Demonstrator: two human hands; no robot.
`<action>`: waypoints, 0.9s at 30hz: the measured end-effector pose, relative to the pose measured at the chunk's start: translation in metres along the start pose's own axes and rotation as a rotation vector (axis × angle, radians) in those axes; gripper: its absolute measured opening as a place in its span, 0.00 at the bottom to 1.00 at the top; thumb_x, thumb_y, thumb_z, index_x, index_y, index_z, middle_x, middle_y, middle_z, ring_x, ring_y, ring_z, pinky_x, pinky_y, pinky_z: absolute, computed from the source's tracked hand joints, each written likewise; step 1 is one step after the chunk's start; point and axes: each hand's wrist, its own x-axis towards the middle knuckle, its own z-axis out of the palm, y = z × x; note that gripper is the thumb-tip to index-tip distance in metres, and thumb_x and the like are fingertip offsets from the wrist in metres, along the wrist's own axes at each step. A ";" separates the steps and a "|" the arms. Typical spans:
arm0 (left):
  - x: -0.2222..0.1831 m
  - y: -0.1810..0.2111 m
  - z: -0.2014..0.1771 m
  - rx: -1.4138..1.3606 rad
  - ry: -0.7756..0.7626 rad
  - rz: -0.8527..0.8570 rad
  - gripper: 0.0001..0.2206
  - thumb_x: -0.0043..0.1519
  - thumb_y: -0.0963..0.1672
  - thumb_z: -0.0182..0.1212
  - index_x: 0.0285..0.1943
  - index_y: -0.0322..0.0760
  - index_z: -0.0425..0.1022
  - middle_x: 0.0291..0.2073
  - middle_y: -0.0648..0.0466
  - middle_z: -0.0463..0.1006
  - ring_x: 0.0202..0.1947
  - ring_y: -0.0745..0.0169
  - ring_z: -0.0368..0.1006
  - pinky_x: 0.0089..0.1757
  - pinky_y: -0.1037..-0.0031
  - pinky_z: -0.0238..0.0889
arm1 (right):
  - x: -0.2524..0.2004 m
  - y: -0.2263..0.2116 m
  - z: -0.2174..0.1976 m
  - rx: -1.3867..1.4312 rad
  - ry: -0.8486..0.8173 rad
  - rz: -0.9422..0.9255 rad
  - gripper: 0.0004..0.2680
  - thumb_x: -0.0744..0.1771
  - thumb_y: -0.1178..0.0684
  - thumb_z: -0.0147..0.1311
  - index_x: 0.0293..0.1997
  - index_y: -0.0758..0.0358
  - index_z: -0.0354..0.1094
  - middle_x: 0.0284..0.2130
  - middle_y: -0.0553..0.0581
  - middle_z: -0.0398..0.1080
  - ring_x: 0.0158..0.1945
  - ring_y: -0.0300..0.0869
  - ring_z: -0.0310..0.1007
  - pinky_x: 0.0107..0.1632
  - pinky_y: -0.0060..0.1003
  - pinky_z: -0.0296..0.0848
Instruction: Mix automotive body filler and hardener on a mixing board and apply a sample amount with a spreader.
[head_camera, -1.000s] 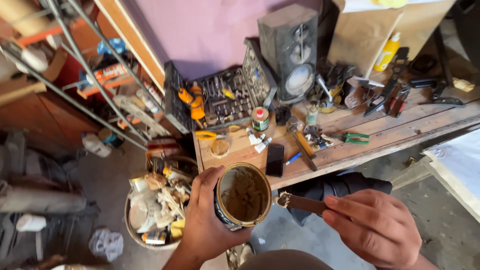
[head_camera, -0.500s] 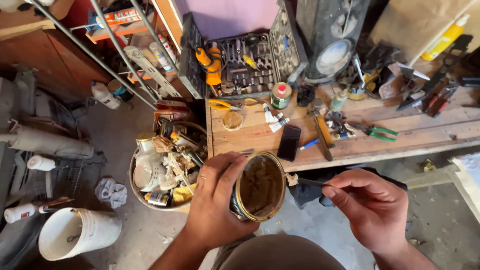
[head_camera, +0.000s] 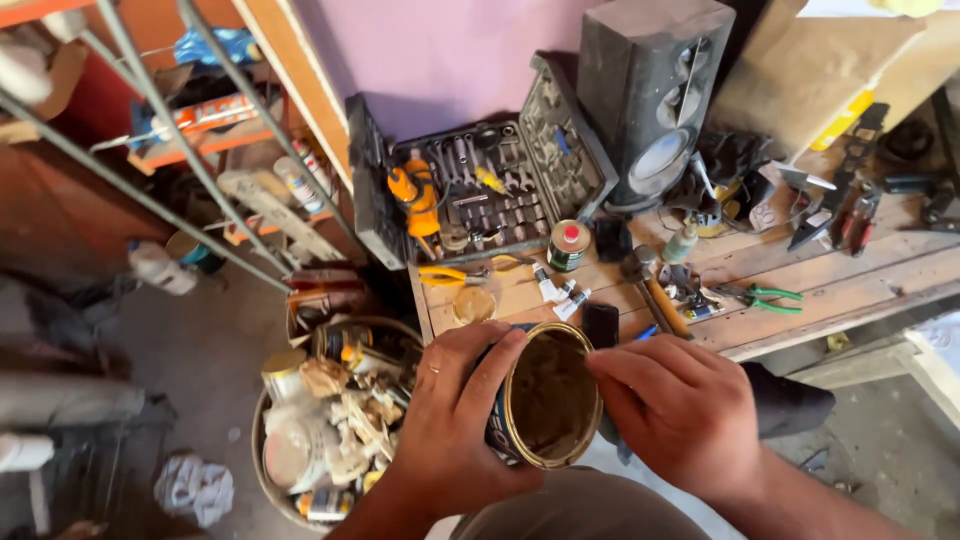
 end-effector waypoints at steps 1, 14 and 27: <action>0.004 -0.010 -0.003 -0.025 0.003 0.010 0.51 0.33 0.46 0.85 0.73 0.34 0.68 0.67 0.44 0.72 0.66 0.39 0.70 0.63 0.53 0.63 | 0.009 -0.002 0.009 -0.037 0.006 -0.055 0.07 0.61 0.63 0.68 0.40 0.63 0.79 0.34 0.52 0.80 0.32 0.44 0.79 0.34 0.37 0.75; 0.036 -0.097 -0.024 -0.218 -0.024 0.078 0.49 0.37 0.45 0.83 0.73 0.34 0.67 0.67 0.43 0.73 0.65 0.40 0.72 0.64 0.53 0.66 | 0.064 -0.008 0.081 -0.100 -0.176 -0.063 0.12 0.59 0.59 0.64 0.45 0.60 0.77 0.38 0.50 0.78 0.34 0.45 0.78 0.35 0.41 0.73; 0.050 -0.129 -0.001 -0.185 -0.023 0.023 0.51 0.36 0.45 0.84 0.73 0.33 0.65 0.65 0.43 0.72 0.64 0.42 0.72 0.62 0.55 0.68 | 0.038 0.047 0.064 0.642 -0.103 0.962 0.04 0.63 0.69 0.69 0.37 0.74 0.86 0.22 0.56 0.79 0.22 0.35 0.65 0.24 0.30 0.62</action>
